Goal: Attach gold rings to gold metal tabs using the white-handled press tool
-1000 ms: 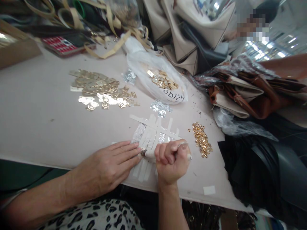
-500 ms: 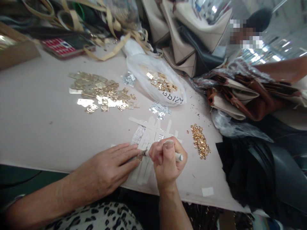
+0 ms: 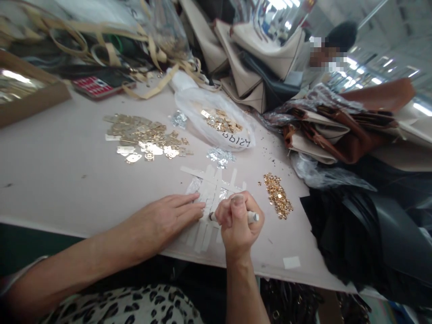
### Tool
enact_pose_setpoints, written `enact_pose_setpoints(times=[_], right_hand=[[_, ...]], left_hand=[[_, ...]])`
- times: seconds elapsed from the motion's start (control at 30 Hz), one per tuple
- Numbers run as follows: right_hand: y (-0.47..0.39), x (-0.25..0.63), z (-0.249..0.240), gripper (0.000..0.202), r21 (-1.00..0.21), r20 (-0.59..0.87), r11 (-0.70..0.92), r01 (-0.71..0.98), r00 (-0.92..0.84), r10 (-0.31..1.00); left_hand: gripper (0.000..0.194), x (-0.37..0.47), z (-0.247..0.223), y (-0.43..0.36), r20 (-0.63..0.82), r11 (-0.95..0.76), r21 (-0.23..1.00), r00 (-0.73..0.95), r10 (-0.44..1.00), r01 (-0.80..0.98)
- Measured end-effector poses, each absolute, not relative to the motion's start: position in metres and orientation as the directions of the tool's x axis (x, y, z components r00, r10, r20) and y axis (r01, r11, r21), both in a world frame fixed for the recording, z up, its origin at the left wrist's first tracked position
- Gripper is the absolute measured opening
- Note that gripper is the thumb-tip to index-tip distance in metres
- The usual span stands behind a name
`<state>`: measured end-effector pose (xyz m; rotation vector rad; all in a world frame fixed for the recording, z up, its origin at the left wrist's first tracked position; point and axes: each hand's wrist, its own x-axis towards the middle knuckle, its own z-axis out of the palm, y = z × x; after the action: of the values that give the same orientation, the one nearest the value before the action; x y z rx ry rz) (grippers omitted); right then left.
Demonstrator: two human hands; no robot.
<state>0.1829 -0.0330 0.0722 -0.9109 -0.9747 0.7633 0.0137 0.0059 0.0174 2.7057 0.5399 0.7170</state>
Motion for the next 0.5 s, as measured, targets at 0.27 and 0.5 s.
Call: enact_pose_setpoints(times=[0.27,0.5], right_hand=[[-0.055,0.189,0.069,0.034,-0.891,0.347,0.443,-0.102,0.478,0.807],[-0.049,0.196,0.058,0.031,-0.841,0.175,0.445,-0.307,0.624,0.762]], left_hand=[[0.019,0.028,0.026,0.01,0.447,-0.917,0.224,0.801,0.398,0.331],[0.017,0.019,0.02,-0.028,0.444,-0.856,0.424,0.755,0.482,0.296]])
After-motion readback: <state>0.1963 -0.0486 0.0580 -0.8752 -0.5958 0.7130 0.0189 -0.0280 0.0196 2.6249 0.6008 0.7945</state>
